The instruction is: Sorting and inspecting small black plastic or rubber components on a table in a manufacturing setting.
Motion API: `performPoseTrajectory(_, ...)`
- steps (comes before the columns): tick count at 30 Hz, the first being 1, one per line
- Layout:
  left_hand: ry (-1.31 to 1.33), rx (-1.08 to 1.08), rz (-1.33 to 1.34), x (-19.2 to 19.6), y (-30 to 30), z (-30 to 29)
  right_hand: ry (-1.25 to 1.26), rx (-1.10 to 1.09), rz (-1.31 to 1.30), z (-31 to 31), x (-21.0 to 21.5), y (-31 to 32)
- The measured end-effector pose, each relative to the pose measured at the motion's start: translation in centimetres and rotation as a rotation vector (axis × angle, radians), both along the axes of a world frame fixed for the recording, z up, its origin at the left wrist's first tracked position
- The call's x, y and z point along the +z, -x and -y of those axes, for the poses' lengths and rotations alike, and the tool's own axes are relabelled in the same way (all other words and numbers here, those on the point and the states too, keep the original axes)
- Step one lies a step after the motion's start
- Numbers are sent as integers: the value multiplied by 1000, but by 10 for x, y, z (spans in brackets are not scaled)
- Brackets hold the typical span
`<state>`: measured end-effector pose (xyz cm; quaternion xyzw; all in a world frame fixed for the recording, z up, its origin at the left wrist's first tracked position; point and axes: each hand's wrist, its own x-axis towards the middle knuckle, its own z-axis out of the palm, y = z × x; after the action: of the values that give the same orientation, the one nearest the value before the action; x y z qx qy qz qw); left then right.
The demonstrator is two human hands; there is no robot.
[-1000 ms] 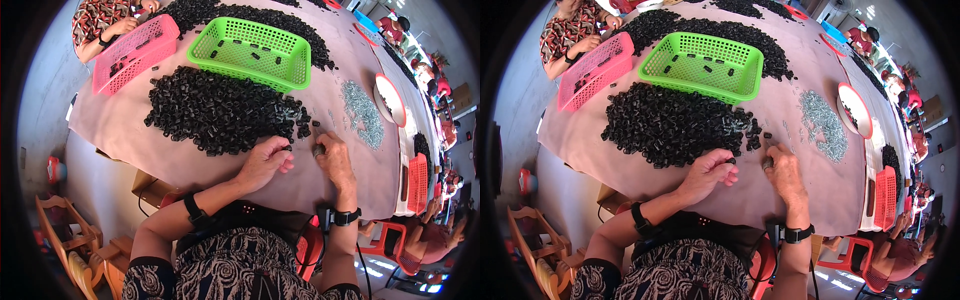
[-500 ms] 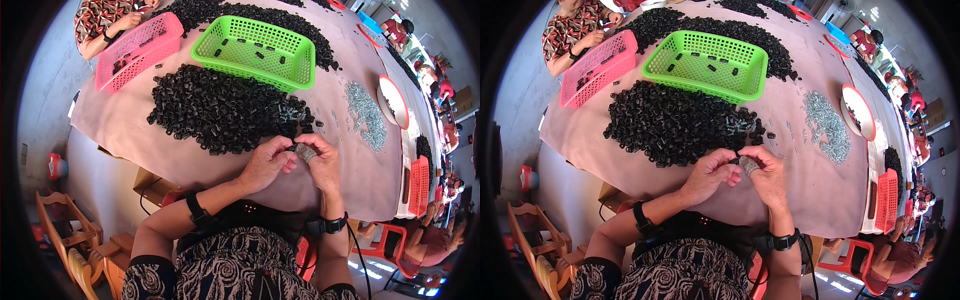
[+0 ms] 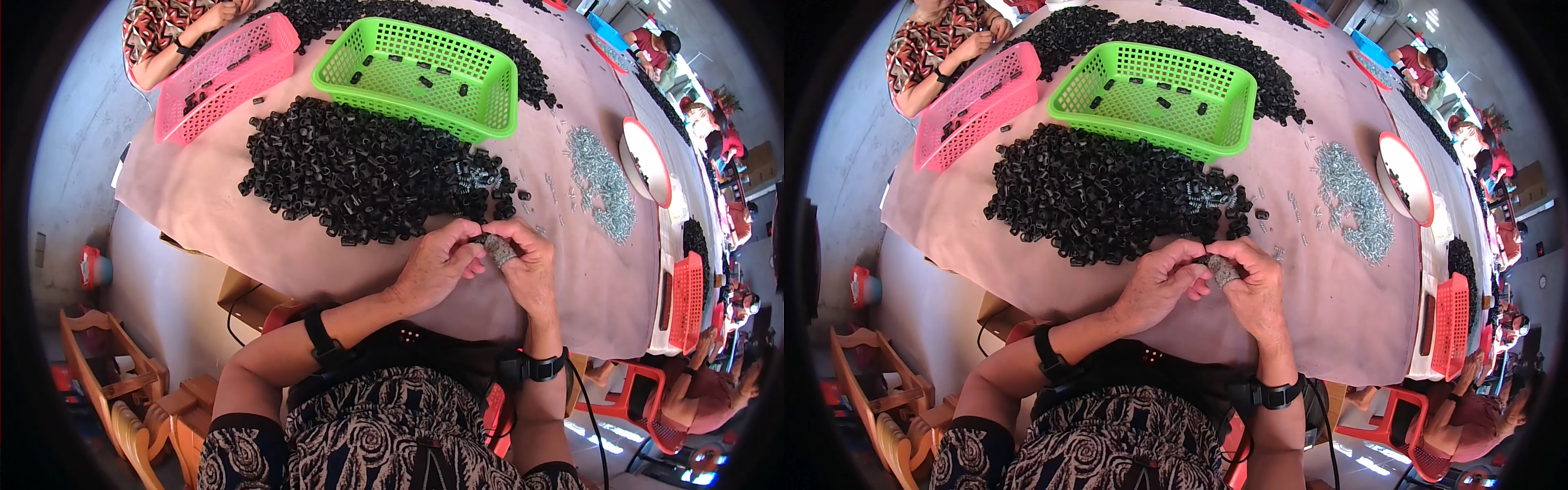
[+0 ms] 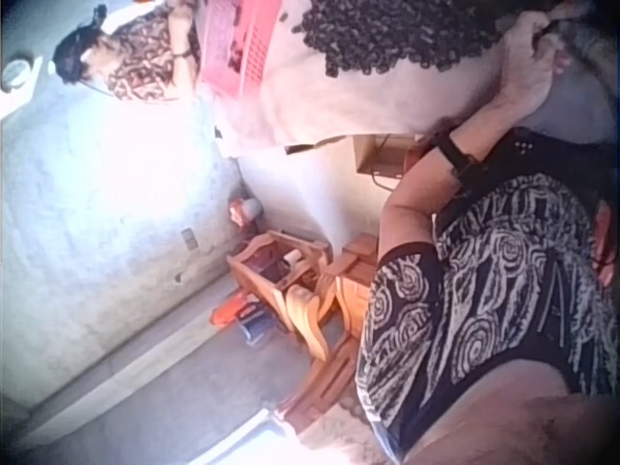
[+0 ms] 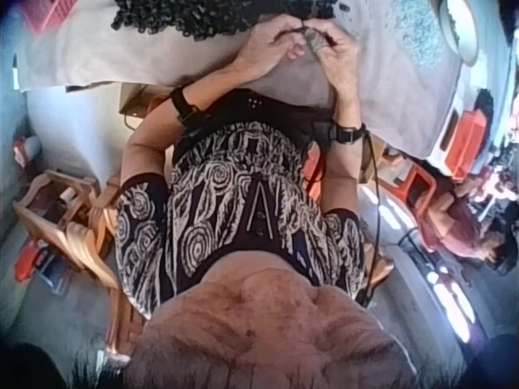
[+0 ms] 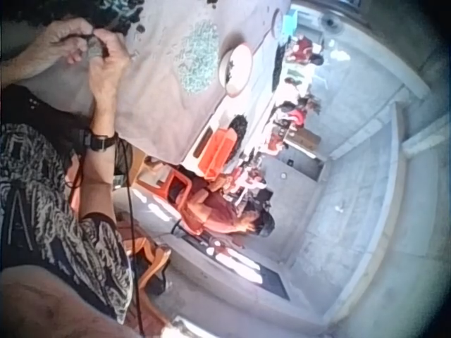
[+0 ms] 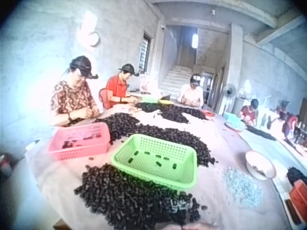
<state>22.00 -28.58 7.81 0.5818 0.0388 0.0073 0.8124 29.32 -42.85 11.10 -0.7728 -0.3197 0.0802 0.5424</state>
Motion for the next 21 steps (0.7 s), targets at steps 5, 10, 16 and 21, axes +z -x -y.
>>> performPoseTrajectory(5, -147, 30, 31, 1, 0, 1, -42, 29, -16, 0, -2, -2)
performPoseTrajectory(10, -202, 78, 51, 1, 2, 4, 9, -18, -55, 2, -11, -4)
performPoseTrajectory(16, -244, 57, 28, 8, 4, 3, -46, -1, -221, 2, -4, 0)
performPoseTrajectory(21, -208, 59, 8, 6, 4, 4, -57, -6, -163, 0, -1, 2)
